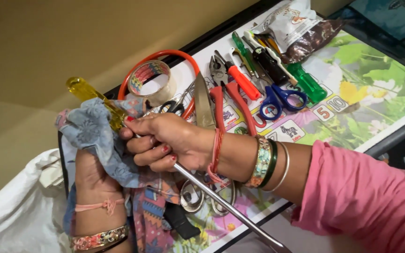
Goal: The person wipes a yellow-handled screwdriver and a pair of red-handled pliers with a patterned cloth on a table covered with various tools and supplies. The person handles each tool individually, wiping the surfaces and then placing them back on the table.
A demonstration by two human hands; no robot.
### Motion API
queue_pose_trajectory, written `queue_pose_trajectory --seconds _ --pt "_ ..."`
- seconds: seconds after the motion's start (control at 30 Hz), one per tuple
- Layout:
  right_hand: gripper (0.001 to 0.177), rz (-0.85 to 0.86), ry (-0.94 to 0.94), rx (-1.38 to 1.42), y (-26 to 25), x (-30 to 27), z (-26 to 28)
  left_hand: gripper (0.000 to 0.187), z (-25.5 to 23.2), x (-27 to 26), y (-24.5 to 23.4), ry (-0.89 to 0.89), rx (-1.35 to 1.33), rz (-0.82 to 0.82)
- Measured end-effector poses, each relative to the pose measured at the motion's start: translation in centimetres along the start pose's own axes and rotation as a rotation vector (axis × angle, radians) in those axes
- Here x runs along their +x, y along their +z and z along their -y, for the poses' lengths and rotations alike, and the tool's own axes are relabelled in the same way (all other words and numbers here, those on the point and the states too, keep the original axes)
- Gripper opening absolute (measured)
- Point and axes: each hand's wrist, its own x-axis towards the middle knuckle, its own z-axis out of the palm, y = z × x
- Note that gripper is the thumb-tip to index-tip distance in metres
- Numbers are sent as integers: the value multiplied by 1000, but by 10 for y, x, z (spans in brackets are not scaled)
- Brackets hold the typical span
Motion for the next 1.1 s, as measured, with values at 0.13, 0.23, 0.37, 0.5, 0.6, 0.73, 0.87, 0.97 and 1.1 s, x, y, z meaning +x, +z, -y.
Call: queue_pose_trajectory --seconds 0.13,0.23,0.37,0.5,0.6,0.73,0.87,0.97,1.1 --pt "25 -136 -53 -230 -2 3 0 25 2 10 -3 14 158 -57" --pt "31 -312 -67 -471 1 11 -9 25 4 14 -6 81 376 -146" --pt "29 -262 -80 -390 -3 12 -11 21 -2 7 -8 77 322 -55" --pt "23 8 -48 -80 -11 7 -7 19 -5 2 -2 17 88 -1" --pt "22 186 11 51 -18 8 -4 15 -5 0 1 -79 140 -54" --pt "23 266 33 133 -22 7 -2 23 -1 -1 -3 -31 -26 -42" --pt "28 100 -23 8 -18 9 -4 22 -2 4 -4 20 12 53" --pt "32 -206 -191 -310 -9 12 -18 19 0 7 -1 116 184 -55" --pt "40 -461 -418 -602 1 15 -31 19 3 6 5 204 364 -111"
